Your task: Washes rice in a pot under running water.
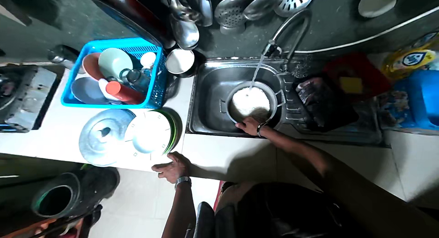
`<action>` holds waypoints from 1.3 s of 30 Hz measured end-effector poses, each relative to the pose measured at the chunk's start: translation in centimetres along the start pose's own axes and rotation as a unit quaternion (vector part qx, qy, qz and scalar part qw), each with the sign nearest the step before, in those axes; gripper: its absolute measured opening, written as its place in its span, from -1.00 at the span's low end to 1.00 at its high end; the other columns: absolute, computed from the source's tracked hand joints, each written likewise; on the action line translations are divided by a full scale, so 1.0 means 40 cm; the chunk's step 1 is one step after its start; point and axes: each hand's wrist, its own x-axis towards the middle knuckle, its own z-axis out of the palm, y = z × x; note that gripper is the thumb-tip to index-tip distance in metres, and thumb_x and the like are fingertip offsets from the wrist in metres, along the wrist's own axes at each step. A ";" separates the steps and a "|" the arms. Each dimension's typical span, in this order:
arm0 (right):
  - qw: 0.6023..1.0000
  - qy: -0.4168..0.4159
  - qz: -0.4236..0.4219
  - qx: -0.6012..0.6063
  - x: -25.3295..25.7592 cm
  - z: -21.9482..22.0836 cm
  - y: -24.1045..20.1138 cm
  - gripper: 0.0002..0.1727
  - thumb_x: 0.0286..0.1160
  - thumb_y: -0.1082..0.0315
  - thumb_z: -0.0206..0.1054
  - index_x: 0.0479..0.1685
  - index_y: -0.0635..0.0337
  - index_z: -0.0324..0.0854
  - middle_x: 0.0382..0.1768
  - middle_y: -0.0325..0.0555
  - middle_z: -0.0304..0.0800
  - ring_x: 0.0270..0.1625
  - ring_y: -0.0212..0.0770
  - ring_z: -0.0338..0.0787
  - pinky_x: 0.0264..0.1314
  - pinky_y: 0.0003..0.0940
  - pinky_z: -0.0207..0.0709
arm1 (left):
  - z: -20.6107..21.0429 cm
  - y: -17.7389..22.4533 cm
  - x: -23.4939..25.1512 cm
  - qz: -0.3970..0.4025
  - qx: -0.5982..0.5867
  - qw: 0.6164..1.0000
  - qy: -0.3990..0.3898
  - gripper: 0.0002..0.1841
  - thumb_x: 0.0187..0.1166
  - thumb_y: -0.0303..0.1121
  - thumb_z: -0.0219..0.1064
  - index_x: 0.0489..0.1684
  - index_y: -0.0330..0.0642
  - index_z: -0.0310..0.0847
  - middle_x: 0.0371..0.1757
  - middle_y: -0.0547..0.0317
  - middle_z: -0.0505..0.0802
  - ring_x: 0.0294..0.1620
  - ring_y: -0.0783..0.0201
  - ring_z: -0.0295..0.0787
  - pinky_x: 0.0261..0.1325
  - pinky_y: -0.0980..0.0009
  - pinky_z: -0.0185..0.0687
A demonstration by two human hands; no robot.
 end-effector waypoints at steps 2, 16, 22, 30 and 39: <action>1.000 0.013 -0.012 0.001 0.013 0.013 0.012 -0.25 0.77 -0.24 0.04 -0.11 0.39 0.76 0.05 0.31 0.81 0.28 0.25 0.76 0.40 0.25 0.50 | 0.002 -0.003 0.002 -0.001 -0.001 1.000 0.002 -0.05 0.70 0.31 0.05 0.93 -0.10 -0.24 0.62 -0.48 0.46 0.34 -0.30 0.74 0.17 -0.11 0.76; 0.998 0.038 -0.039 0.020 0.021 0.034 0.024 -0.29 0.79 -0.17 0.08 -0.02 0.45 0.74 0.10 0.40 0.78 0.27 0.33 0.75 0.40 0.32 0.51 | -0.019 0.006 -0.001 -0.007 -0.004 0.999 -0.036 0.00 0.66 0.31 0.06 0.93 -0.11 -0.35 0.66 -0.51 0.40 0.33 -0.32 0.73 0.18 -0.13 0.76; 0.996 0.000 -0.028 -0.085 -0.007 -0.010 -0.018 -0.22 0.83 -0.21 -0.08 0.07 0.42 0.73 0.19 0.40 0.76 0.42 0.31 0.68 0.53 0.28 0.40 | -0.033 0.016 0.007 -0.028 -0.018 0.999 -0.036 -0.02 0.64 0.29 0.14 0.94 -0.05 -0.25 0.63 -0.44 0.45 0.19 -0.25 0.82 0.08 -0.11 0.79; 0.997 0.002 -0.024 -0.077 -0.004 -0.010 -0.019 -0.22 0.82 -0.22 -0.05 0.07 0.43 0.73 0.21 0.39 0.75 0.45 0.31 0.66 0.56 0.25 0.38 | -0.031 0.016 0.007 -0.037 -0.024 0.999 -0.032 -0.05 0.65 0.29 0.13 0.95 0.01 -0.24 0.65 -0.39 0.44 0.19 -0.22 0.81 0.08 -0.10 0.78; 0.996 -0.010 -0.018 -0.085 -0.018 -0.022 -0.030 -0.22 0.83 -0.22 -0.08 0.01 0.42 0.73 0.19 0.37 0.76 0.43 0.28 0.67 0.53 0.21 0.40 | -0.027 0.017 0.005 -0.034 -0.006 0.999 -0.024 -0.06 0.67 0.30 0.09 0.95 0.00 -0.24 0.63 -0.39 0.46 0.14 -0.21 0.84 0.03 -0.08 0.79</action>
